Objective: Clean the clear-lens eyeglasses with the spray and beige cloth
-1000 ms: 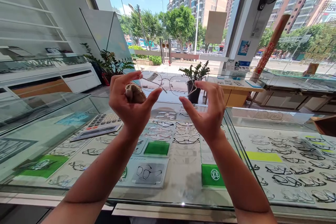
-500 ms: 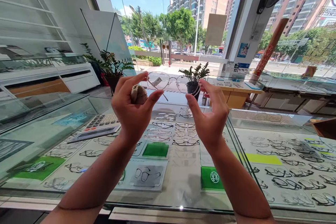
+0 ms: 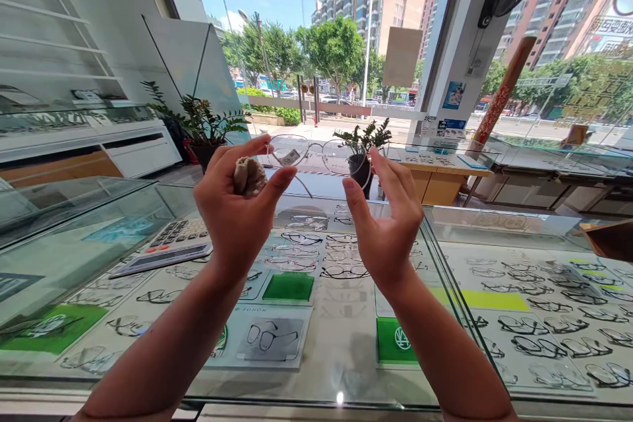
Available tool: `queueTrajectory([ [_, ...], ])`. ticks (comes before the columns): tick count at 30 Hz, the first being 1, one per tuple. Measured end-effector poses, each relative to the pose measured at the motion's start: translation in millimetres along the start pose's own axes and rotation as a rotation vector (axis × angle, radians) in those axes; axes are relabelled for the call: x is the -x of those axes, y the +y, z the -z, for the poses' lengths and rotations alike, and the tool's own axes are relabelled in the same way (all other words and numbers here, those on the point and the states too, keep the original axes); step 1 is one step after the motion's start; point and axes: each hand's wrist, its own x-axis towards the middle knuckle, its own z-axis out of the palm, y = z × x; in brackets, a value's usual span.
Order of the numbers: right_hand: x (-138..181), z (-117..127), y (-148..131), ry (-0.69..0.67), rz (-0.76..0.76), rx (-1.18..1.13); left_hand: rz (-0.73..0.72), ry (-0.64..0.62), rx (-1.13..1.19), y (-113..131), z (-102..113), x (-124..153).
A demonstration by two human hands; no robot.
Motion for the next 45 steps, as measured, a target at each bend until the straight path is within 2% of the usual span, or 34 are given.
queueTrajectory([
  [10, -4, -1, 3, -0.064, -0.100, -0.079, -0.039, 0.032, -0.053, 1, 2, -2],
  [17, -2, -7, 14, -0.135, -0.232, -0.198, -0.085, 0.053, -0.068, -1, 2, 0],
  [24, 0, -10, 16, -0.145, -0.302, -0.259, -0.088, 0.056, -0.074, -1, 3, 1],
  [31, 2, -11, 22, -0.137, -0.245, -0.236, -0.027, 0.028, 0.000, -2, 4, 3],
  [36, 3, -13, 22, -0.145, -0.236, -0.240, -0.045, 0.045, -0.018, -3, 3, 2],
  [45, 2, -10, 12, 0.032, -0.007, -0.046, 0.167, -0.102, 0.135, -21, -13, 1],
])
